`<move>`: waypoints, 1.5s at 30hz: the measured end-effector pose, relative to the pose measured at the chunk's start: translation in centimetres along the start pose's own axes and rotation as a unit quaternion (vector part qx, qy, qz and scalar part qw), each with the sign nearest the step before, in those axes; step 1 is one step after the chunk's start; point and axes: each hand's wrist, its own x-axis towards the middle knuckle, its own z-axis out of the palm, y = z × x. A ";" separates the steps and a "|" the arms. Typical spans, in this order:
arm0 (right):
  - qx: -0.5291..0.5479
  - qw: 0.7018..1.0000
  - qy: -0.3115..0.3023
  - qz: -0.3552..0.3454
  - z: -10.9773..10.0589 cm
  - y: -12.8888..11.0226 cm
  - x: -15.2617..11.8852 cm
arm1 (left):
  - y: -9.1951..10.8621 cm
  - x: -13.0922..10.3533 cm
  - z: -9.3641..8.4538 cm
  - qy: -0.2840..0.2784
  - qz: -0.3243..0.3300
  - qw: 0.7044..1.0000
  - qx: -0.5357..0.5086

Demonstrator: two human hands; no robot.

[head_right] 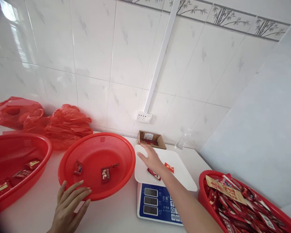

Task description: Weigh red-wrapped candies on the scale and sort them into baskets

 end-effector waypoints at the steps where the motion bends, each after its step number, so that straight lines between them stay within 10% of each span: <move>1: -0.038 0.999 0.003 0.033 -0.8 1.8 -0.8 | 0.0 0.0 0.0 0.000 0.000 1.000 0.001; 5: -0.141 0.981 -0.063 0.117 -2.6 6.5 -4.2 | 0.0 0.1 0.0 0.002 -0.004 1.000 -0.006; 10: -0.207 0.964 -0.146 0.086 -1.1 5.9 -5.4 | 0.1 0.0 0.2 0.007 -0.013 1.000 -0.010; 22: -0.157 0.980 0.036 0.113 0.1 7.6 -1.2 | 0.8 0.0 -0.2 -0.013 -0.037 0.999 -0.014; 28: 0.030 0.986 0.147 0.068 1.4 0.9 2.2 | 1.3 0.2 -0.3 -0.011 -0.061 0.998 -0.027; 36: 0.139 0.985 -0.103 -0.016 5.0 -6.8 2.5 | 1.6 0.2 -0.2 0.004 -0.098 0.994 -0.038; 40: 0.089 0.991 -0.087 -0.043 3.1 -4.9 -0.2 | 0.6 -0.3 0.1 -0.007 -0.114 0.993 -0.004; 45: -0.064 0.997 0.020 0.022 -4.2 3.0 -4.5 | -0.5 -0.2 -0.2 0.042 -0.143 0.988 0.032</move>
